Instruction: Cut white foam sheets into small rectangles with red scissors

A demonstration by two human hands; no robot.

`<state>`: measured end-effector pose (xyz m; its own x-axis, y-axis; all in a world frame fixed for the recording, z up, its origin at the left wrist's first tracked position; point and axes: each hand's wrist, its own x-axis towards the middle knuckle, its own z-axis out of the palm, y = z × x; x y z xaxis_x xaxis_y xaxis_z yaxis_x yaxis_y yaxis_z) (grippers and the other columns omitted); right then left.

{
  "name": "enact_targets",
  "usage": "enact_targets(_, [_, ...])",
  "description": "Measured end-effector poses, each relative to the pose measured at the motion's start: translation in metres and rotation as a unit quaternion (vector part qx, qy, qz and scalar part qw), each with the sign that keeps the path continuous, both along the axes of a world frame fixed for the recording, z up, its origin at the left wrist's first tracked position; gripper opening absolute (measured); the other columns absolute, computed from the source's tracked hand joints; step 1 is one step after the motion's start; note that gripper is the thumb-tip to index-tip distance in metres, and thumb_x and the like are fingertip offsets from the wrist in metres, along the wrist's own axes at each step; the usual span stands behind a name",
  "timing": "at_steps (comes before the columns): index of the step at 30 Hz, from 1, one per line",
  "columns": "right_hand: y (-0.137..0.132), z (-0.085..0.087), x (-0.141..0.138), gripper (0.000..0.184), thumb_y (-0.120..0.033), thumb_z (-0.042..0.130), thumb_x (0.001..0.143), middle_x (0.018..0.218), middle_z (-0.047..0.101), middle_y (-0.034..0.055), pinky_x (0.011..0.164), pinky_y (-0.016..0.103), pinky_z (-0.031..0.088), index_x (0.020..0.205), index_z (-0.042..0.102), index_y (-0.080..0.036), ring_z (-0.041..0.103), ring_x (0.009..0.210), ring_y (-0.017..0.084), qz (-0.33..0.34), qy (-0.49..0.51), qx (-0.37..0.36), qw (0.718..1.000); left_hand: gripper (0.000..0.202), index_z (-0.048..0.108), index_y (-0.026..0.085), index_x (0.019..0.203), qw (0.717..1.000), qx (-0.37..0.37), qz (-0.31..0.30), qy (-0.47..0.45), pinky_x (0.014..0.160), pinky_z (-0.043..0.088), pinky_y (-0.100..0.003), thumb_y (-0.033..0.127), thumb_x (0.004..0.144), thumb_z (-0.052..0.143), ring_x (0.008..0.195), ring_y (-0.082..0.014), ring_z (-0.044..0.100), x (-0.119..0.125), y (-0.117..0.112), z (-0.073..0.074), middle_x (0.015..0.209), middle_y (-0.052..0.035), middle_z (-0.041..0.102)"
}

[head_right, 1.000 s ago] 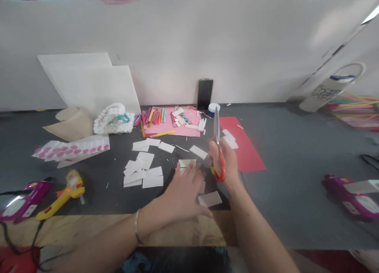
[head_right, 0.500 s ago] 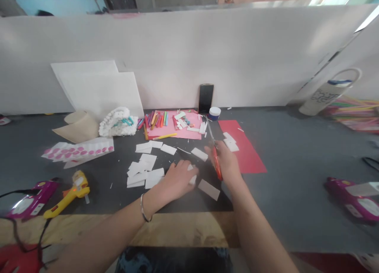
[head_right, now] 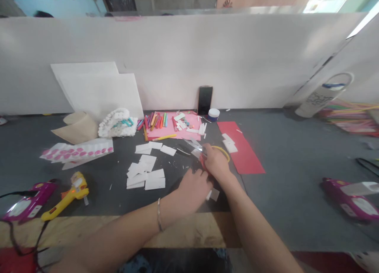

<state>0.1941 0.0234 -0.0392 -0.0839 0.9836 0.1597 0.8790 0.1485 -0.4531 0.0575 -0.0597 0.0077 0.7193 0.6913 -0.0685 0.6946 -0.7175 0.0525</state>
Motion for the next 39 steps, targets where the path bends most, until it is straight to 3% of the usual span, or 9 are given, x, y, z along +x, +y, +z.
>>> enact_targets(9, [-0.007, 0.004, 0.005, 0.030, -0.032, 0.060, 0.084, 0.084, 0.072, 0.0037, 0.058, 0.026, 0.043, 0.113, 0.059, -0.022, 0.066, 0.069, 0.019, -0.021, 0.020, -0.019, 0.999, 0.016, 0.064, 0.019, 0.099, 1.000, -0.002, 0.014, -0.017, 0.078, 0.048, -0.046, 0.014, 0.086, 0.055, 0.096, -0.0286, 0.058, -0.012, -0.005, 0.009, 0.099, -0.0124, 0.063])
enact_targets(12, [-0.009, 0.013, 0.001, 0.033, -0.039, 0.062, 0.083, 0.081, 0.071, 0.0020, 0.059, 0.026, 0.045, 0.111, 0.059, -0.024, 0.066, 0.065, 0.019, -0.015, 0.063, -0.037, 0.997, 0.021, 0.062, 0.019, 0.102, 0.999, 0.025, 0.045, -0.015, 0.075, 0.049, -0.044, 0.010, 0.084, 0.056, 0.095, -0.0289, 0.058, -0.039, -0.002, 0.023, 0.098, -0.0119, 0.062])
enact_targets(17, [-0.004, 0.030, -0.031, 0.034, -0.036, 0.063, 0.083, 0.086, 0.073, 0.0055, 0.065, 0.027, 0.046, 0.113, 0.058, -0.022, 0.069, 0.078, 0.022, 0.066, 0.086, -0.049, 0.993, 0.034, 0.059, 0.019, 0.113, 0.984, 0.052, 0.170, 0.026, 0.079, 0.049, -0.045, 0.012, 0.079, 0.063, 0.106, -0.0328, 0.056, -0.104, 0.022, 0.050, 0.113, -0.0142, 0.060])
enact_targets(22, [0.012, 0.041, -0.081, 0.039, -0.042, 0.064, 0.083, 0.088, 0.072, 0.0041, 0.064, 0.026, 0.045, 0.116, 0.056, -0.023, 0.067, 0.075, 0.020, 0.107, 0.109, -0.107, 0.982, 0.036, 0.060, 0.022, 0.116, 0.969, 0.005, 0.243, 0.048, 0.086, 0.050, -0.046, 0.017, 0.080, 0.063, 0.112, -0.0316, 0.056, -0.149, 0.039, 0.044, 0.121, -0.0138, 0.059])
enact_targets(27, [0.026, 0.048, -0.085, 0.033, -0.042, 0.063, 0.086, 0.081, 0.070, 0.0007, 0.060, 0.024, 0.047, 0.111, 0.054, -0.022, 0.065, 0.068, 0.016, 0.117, 0.197, -0.210, 0.951, 0.079, 0.042, 0.033, 0.142, 0.957, -0.117, 0.260, 0.045, 0.105, 0.035, -0.065, 0.045, 0.071, 0.075, 0.142, -0.0387, 0.030, -0.180, 0.042, 0.049, 0.159, -0.0114, 0.028])
enact_targets(30, [0.029, 0.051, -0.071, 0.022, -0.039, 0.060, 0.090, 0.083, 0.071, 0.0025, 0.054, 0.022, 0.048, 0.103, 0.053, -0.022, 0.065, 0.062, 0.014, 0.099, 0.219, -0.250, 0.938, 0.074, 0.041, 0.032, 0.145, 0.963, -0.099, 0.248, 0.032, 0.109, 0.028, -0.066, 0.050, 0.078, 0.068, 0.147, -0.0363, 0.022, -0.180, 0.049, 0.053, 0.161, -0.0099, 0.026])
enact_targets(33, [0.033, 0.053, -0.065, 0.021, -0.041, 0.056, 0.093, 0.081, 0.072, 0.0043, 0.051, 0.022, 0.049, 0.101, 0.054, -0.022, 0.065, 0.058, 0.014, 0.088, 0.209, -0.262, 0.938, 0.052, 0.046, 0.028, 0.142, 0.979, -0.046, 0.201, 0.007, 0.113, 0.022, -0.064, 0.046, 0.093, 0.050, 0.147, -0.0320, 0.025, -0.160, 0.065, 0.039, 0.159, -0.0083, 0.033])
enact_targets(36, [0.040, 0.052, -0.066, 0.023, -0.041, 0.057, 0.092, 0.078, 0.072, 0.0044, 0.052, 0.022, 0.048, 0.102, 0.056, -0.021, 0.065, 0.059, 0.015, 0.073, 0.171, -0.252, 0.950, 0.050, 0.047, 0.028, 0.143, 0.988, -0.005, 0.157, -0.005, 0.116, 0.019, -0.062, 0.044, 0.096, 0.045, 0.146, -0.0321, 0.028, -0.144, 0.083, 0.009, 0.155, -0.0071, 0.041])
enact_targets(39, [0.048, 0.050, -0.060, 0.026, -0.037, 0.059, 0.091, 0.082, 0.072, 0.0087, 0.058, 0.026, 0.046, 0.109, 0.056, -0.019, 0.066, 0.065, 0.020, 0.035, 0.107, -0.203, 0.973, 0.047, 0.048, 0.029, 0.142, 0.990, 0.015, 0.137, 0.002, 0.116, 0.018, -0.061, 0.041, 0.097, 0.042, 0.140, -0.0304, 0.040, -0.148, 0.089, -0.011, 0.150, -0.0066, 0.048])
